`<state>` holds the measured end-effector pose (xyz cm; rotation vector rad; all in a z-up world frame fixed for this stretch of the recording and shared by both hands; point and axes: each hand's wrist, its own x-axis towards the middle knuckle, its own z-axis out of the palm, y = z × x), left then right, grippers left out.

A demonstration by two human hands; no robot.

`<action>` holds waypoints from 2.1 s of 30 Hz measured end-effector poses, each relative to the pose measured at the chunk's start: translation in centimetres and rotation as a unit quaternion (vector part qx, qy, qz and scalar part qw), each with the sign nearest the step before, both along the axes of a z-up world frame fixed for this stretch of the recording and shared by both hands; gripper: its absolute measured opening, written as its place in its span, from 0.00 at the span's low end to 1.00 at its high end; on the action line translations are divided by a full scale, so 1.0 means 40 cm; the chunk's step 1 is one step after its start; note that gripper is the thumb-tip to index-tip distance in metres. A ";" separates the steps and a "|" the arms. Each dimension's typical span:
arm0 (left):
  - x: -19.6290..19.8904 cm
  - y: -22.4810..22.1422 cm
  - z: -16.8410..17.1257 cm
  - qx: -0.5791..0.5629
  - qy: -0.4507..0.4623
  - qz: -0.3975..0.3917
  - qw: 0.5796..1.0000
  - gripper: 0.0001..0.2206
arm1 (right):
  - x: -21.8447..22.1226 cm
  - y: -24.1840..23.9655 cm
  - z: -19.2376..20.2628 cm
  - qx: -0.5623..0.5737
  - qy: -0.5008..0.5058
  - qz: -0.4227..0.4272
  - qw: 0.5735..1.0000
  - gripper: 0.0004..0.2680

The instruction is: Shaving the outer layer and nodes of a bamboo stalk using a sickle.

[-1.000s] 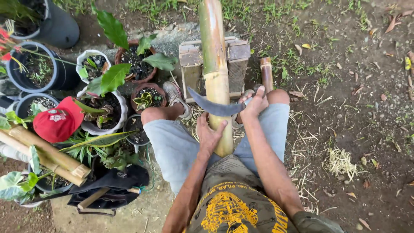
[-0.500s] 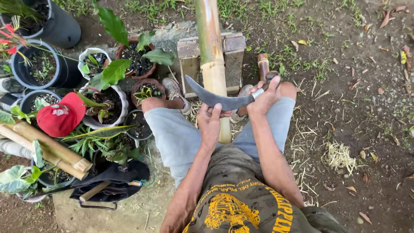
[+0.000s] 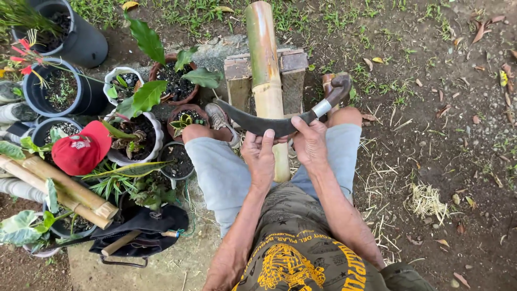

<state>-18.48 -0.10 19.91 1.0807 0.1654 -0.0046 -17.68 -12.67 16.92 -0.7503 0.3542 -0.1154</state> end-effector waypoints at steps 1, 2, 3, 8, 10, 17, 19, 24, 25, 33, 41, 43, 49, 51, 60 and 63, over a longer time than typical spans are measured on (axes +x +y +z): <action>-0.003 0.004 0.000 0.000 -0.001 0.000 1.000 0.05 | -0.001 0.001 -0.010 0.000 -0.001 0.000 1.000 0.03; -0.007 0.008 0.000 -0.002 -0.005 -0.002 1.000 0.05 | -0.001 0.001 -0.020 0.010 0.020 -0.008 1.000 0.02; -0.011 0.011 -0.001 -0.004 -0.008 -0.004 1.000 0.05 | -0.002 0.001 -0.030 0.020 0.041 -0.016 0.999 0.03; -0.036 0.027 -0.027 0.026 0.008 -0.017 0.999 0.05 | -0.036 0.010 -0.132 0.051 0.070 -0.028 0.996 0.06; -0.053 0.032 -0.038 0.039 0.020 -0.024 0.999 0.05 | -0.048 0.019 -0.126 0.053 0.087 -0.037 0.994 0.06; -0.122 0.065 -0.163 -0.006 0.069 -0.028 0.997 0.05 | -0.108 -0.050 -0.135 0.061 0.099 0.025 0.993 0.11; -0.150 0.085 -0.181 -0.005 0.086 -0.026 0.996 0.05 | -0.135 -0.098 -0.156 0.037 0.094 0.003 0.995 0.11; -0.171 0.077 -0.239 -0.004 0.106 -0.077 0.991 0.06 | -0.155 -0.219 -0.152 -0.129 0.046 -0.030 0.990 0.11; -0.162 0.063 -0.237 -0.005 0.105 -0.076 0.992 0.06 | -0.155 -0.237 -0.151 -0.130 0.046 -0.028 0.990 0.11; -0.146 0.011 -0.287 -0.020 0.136 -0.165 0.977 0.07 | -0.174 -0.303 -0.251 -0.188 0.035 -0.092 0.977 0.12; -0.125 0.014 -0.270 -0.027 0.151 -0.166 0.974 0.09 | -0.154 -0.257 -0.212 -0.170 0.041 -0.091 0.980 0.08; -0.119 0.025 -0.276 -0.024 0.145 -0.179 0.973 0.11 | -0.143 -0.237 -0.199 -0.177 0.036 -0.106 0.978 0.08; -0.109 0.071 -0.374 0.029 0.162 -0.089 0.982 0.14 | -0.106 -0.167 -0.245 0.014 0.053 -0.100 0.993 0.05; -0.095 0.067 -0.346 0.061 0.186 -0.022 0.980 0.10 | -0.073 -0.162 -0.257 -0.004 0.106 -0.113 0.988 0.05; 0.074 0.062 -0.332 0.323 0.147 0.156 0.922 0.17 | 0.090 -0.109 -0.388 -0.072 0.123 -0.163 0.976 0.10; 0.158 0.047 -0.401 0.428 0.125 0.180 0.877 0.20 | 0.148 -0.083 -0.391 -0.092 0.185 -0.204 0.957 0.10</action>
